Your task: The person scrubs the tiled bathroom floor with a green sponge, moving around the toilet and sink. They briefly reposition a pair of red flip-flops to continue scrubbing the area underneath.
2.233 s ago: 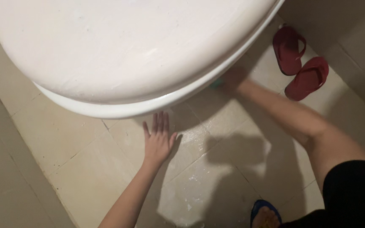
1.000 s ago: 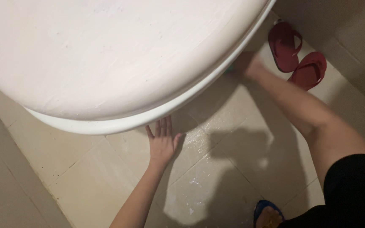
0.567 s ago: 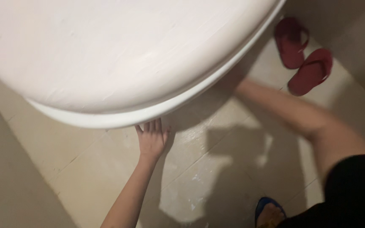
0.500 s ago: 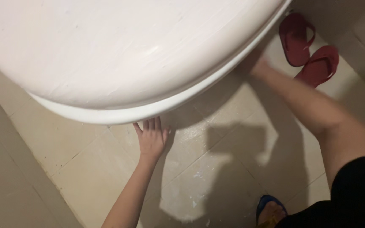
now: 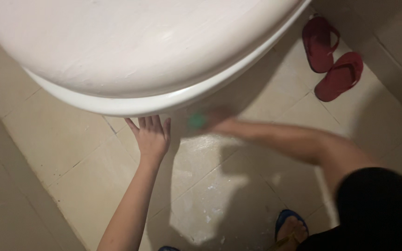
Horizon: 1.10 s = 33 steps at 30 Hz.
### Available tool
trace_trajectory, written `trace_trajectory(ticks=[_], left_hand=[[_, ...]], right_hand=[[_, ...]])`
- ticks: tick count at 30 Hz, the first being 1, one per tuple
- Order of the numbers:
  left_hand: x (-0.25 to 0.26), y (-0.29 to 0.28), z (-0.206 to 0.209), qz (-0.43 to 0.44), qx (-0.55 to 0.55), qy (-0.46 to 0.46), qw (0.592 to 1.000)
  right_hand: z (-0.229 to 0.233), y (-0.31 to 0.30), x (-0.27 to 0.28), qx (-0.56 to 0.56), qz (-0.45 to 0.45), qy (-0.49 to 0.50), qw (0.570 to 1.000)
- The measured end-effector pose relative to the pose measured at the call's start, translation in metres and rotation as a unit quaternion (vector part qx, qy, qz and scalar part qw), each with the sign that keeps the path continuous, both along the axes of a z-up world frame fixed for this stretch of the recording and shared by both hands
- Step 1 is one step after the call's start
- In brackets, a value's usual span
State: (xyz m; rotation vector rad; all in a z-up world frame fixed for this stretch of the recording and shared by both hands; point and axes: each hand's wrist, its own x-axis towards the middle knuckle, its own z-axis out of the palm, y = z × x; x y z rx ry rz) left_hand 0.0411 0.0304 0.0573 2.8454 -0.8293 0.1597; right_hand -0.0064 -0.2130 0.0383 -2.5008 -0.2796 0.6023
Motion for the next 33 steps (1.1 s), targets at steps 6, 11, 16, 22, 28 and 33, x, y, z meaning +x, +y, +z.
trace_trajectory(ticks=[6, 11, 16, 22, 28, 33], left_hand=[[-0.022, 0.002, -0.012, 0.032, 0.037, 0.059, 0.997], [-0.058, -0.031, -0.022, -0.038, 0.025, 0.086, 0.995], [-0.08, -0.078, -0.026, -0.098, 0.017, 0.078, 0.992], [-0.077, -0.11, -0.023, -0.109, 0.001, 0.079, 0.991], [-0.079, -0.144, -0.014, -0.129, -0.004, 0.061, 0.99], [-0.087, -0.148, -0.021, -0.162, 0.001, 0.068, 0.984]], right_hand=[[0.019, -0.135, 0.011, -0.132, -0.342, -0.059, 0.929], [0.019, -0.039, -0.09, -0.084, -0.128, -0.016, 0.988], [0.026, -0.037, -0.186, -0.012, -0.006, 0.101, 0.995], [0.004, -0.194, -0.097, -0.208, -0.386, -0.033, 0.898], [-0.009, -0.083, -0.154, -0.101, -0.229, -0.085, 0.964], [-0.028, -0.04, -0.288, 0.046, -0.232, 0.02, 0.971]])
